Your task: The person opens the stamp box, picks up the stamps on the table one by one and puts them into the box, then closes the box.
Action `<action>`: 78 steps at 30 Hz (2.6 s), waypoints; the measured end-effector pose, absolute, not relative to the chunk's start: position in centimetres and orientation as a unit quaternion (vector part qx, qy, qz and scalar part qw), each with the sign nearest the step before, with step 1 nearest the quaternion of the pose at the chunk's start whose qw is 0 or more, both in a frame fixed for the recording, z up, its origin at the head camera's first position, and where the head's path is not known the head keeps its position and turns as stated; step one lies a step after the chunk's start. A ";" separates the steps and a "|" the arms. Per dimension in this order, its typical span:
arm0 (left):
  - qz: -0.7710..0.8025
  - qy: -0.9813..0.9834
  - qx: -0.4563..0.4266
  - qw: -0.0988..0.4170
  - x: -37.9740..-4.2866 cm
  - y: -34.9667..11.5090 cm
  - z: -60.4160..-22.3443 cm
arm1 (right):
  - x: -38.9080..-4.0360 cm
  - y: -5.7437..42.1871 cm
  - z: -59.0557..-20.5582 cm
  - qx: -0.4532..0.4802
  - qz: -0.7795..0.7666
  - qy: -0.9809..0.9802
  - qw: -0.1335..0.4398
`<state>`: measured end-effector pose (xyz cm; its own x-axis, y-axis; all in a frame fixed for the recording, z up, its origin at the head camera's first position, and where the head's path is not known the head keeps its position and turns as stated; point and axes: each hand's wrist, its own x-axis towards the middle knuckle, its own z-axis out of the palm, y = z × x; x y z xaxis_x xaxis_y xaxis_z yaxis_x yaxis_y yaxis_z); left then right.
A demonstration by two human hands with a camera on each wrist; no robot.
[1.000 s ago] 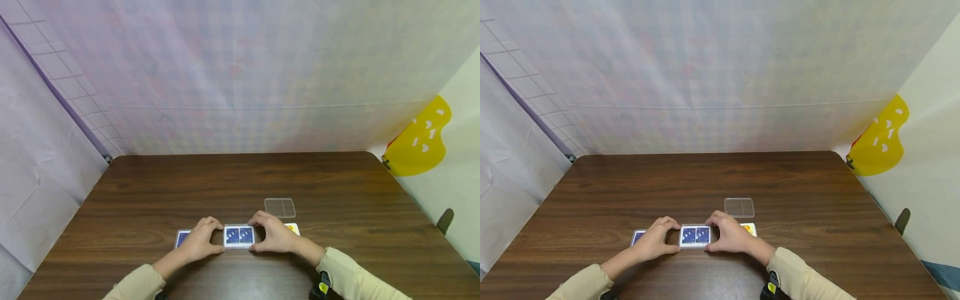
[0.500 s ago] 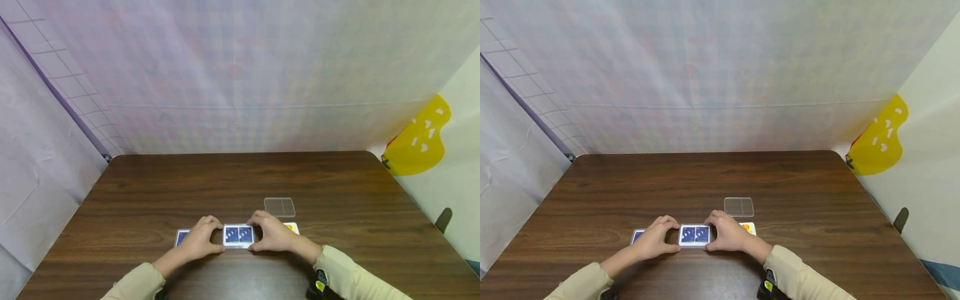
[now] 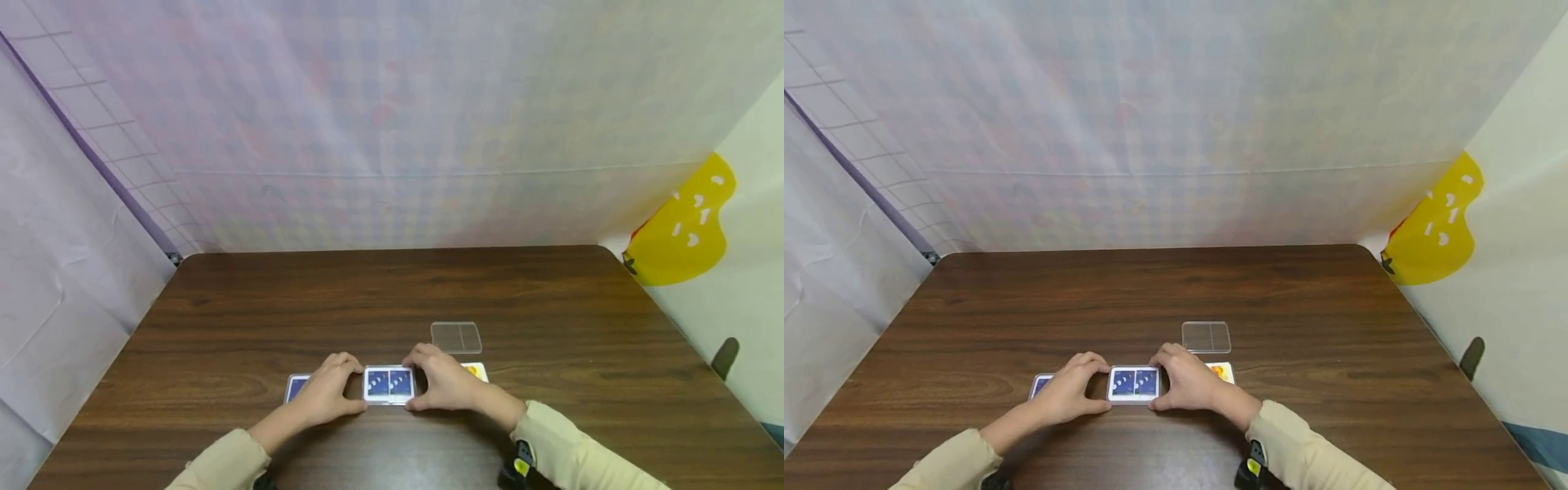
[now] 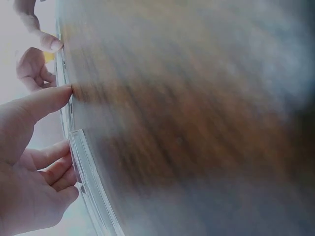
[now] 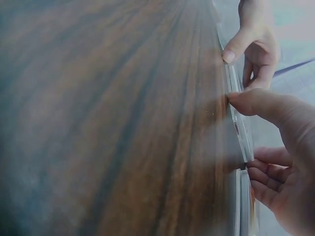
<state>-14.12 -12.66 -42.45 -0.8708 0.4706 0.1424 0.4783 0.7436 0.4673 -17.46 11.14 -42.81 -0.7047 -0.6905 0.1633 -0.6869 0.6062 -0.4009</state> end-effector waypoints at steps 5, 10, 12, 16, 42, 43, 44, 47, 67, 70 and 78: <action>-0.246 -0.937 -0.249 0.004 -14.0 -12.8 -42.3 | -17.6 11.6 -42.6 -0.384 -0.267 0.884 0.022; -0.248 -0.938 -0.241 0.006 -14.1 -12.4 -41.9 | -18.4 13.5 -42.0 -0.389 -0.340 0.856 0.010; -0.251 -0.937 -0.243 0.011 -14.2 -11.9 -41.7 | -18.9 14.6 -41.7 -0.383 -0.351 0.854 -0.002; -0.258 -0.931 -0.257 0.022 -14.6 -10.6 -41.3 | -20.1 16.9 -41.5 -0.355 -0.369 0.859 -0.023; -0.258 -0.931 -0.254 -0.035 -15.5 -1.8 -41.7 | -24.4 22.3 -43.4 -0.293 -0.329 0.897 0.028; -0.258 -0.932 -0.252 -0.033 -15.5 -1.6 -41.8 | -24.5 22.3 -43.4 -0.294 -0.327 0.898 0.029; -0.258 -0.933 -0.248 -0.032 -15.4 -1.5 -41.9 | -24.5 22.3 -43.4 -0.293 -0.326 0.898 0.029; -0.253 -0.938 -0.238 -0.022 -15.2 -1.2 -42.1 | -24.4 22.3 -43.3 -0.291 -0.322 0.900 0.027; -0.243 -0.944 -0.222 0.002 -14.9 -1.0 -42.2 | -21.4 23.2 -42.7 -0.283 -0.320 0.904 -0.004; -0.244 -0.944 -0.222 0.001 -14.9 -1.0 -42.2 | -20.4 23.4 -42.7 -0.293 -0.322 0.900 -0.004; -0.248 -0.943 -0.222 -0.005 -14.9 -1.2 -42.4 | -18.8 23.5 -43.2 -0.331 -0.320 0.887 -0.024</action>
<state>-14.95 -1.17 -42.43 -0.9012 0.4217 0.1005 0.4165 0.7780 0.4703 -18.79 23.49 -43.25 -0.7792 -0.5723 0.2554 -0.6036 0.5756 -0.5517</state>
